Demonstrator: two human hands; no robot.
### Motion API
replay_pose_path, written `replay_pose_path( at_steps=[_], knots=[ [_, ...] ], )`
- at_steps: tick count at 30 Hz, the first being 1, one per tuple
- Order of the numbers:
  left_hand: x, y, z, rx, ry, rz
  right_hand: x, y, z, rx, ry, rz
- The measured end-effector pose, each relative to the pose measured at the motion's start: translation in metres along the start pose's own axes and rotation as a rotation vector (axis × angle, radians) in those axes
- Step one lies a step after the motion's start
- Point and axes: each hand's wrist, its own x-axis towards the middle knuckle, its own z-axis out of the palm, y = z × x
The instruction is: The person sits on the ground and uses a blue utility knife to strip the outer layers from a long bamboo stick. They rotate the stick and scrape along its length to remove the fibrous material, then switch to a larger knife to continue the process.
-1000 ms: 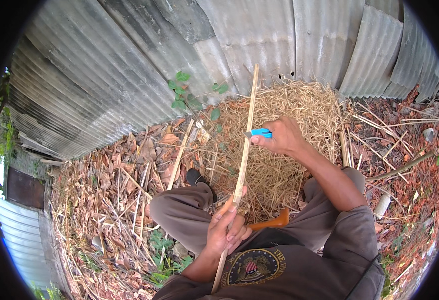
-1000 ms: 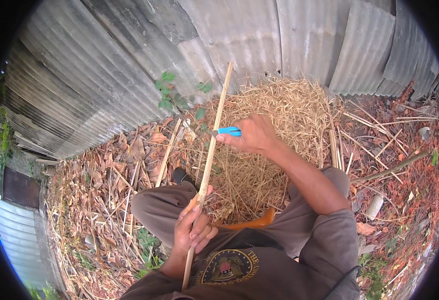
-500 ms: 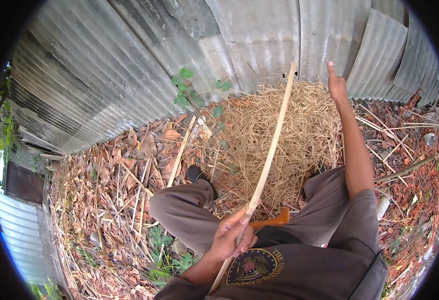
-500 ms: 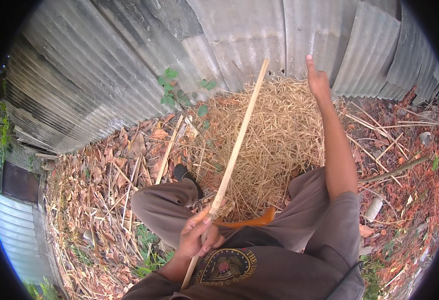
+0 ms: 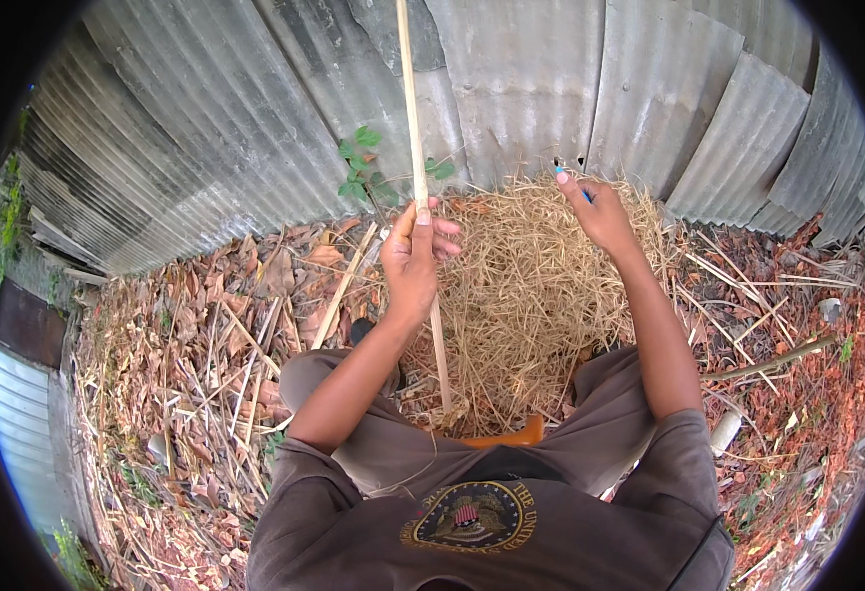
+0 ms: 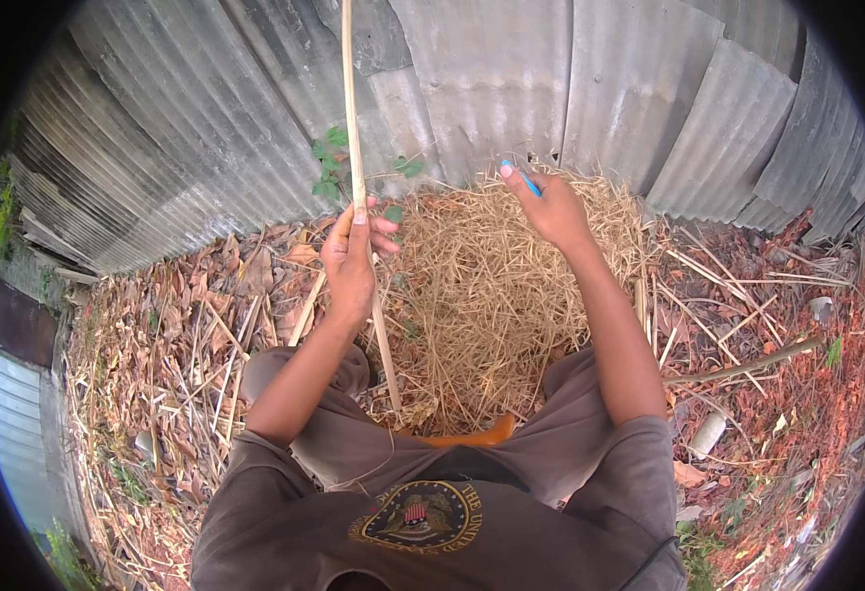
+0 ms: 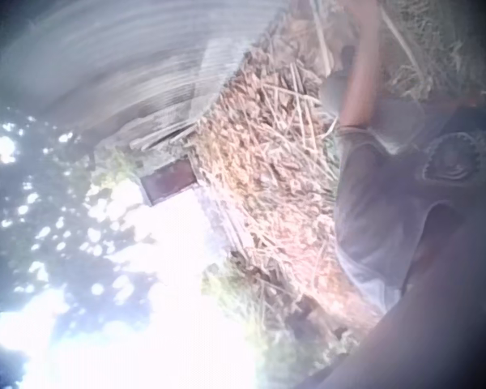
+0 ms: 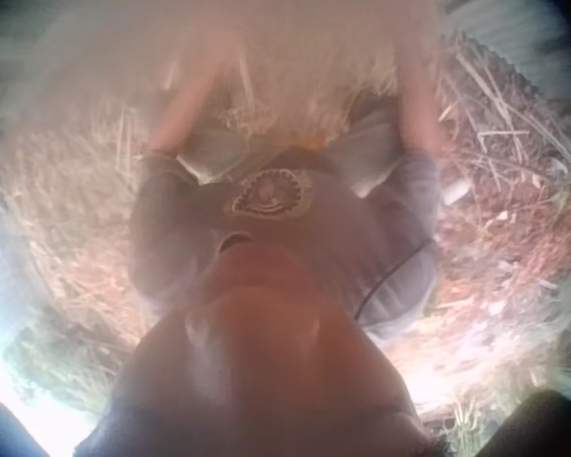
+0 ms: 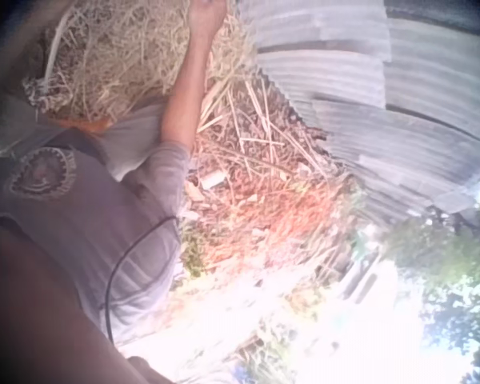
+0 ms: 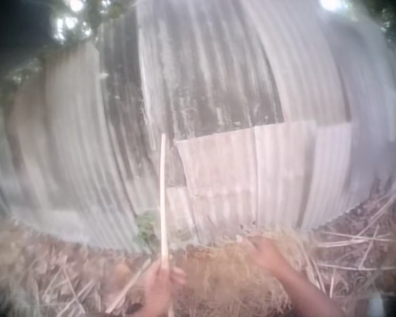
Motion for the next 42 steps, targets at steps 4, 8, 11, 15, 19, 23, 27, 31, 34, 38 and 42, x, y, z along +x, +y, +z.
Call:
replay_pose_path(
  at_steps=[4,8,11,15,19,23,27,31,34,38,42],
  knots=[
    [0.045,-0.001,-0.006,-0.129,0.3,0.067,-0.003,0.0,0.012,0.033,0.072,-0.105],
    [0.052,-0.009,-0.021,-0.224,0.39,0.002,-0.021,-0.024,0.015,0.085,-0.071,-0.1],
    [0.045,-0.005,-0.016,-0.25,0.384,-0.095,-0.035,-0.045,0.018,0.119,-0.153,-0.107],
    [0.036,-0.003,-0.004,-0.361,0.307,-0.168,-0.041,-0.052,0.035,0.247,-0.202,-0.074],
    [0.016,0.0,0.009,-0.52,0.256,-0.334,-0.034,-0.052,0.064,0.657,-0.058,0.067],
    [-0.002,-0.002,0.015,-0.569,0.191,-0.46,-0.028,-0.072,0.061,1.08,-0.104,0.207],
    [-0.014,0.02,0.018,-0.367,-0.081,-0.71,-0.012,-0.073,0.058,1.203,0.022,0.258],
    [-0.076,0.076,0.016,0.496,-0.601,0.0,0.005,-0.075,0.049,1.242,-0.017,0.258],
    [-0.084,0.137,0.015,0.678,-0.688,0.317,0.005,-0.076,0.046,1.246,-0.081,0.251],
    [-0.071,0.165,0.01,0.919,-0.649,0.294,0.003,-0.07,0.045,1.222,-0.14,0.226],
    [-0.063,0.094,-0.013,0.844,-0.423,0.165,-0.004,-0.072,0.047,1.303,-0.298,0.167]
  ],
)
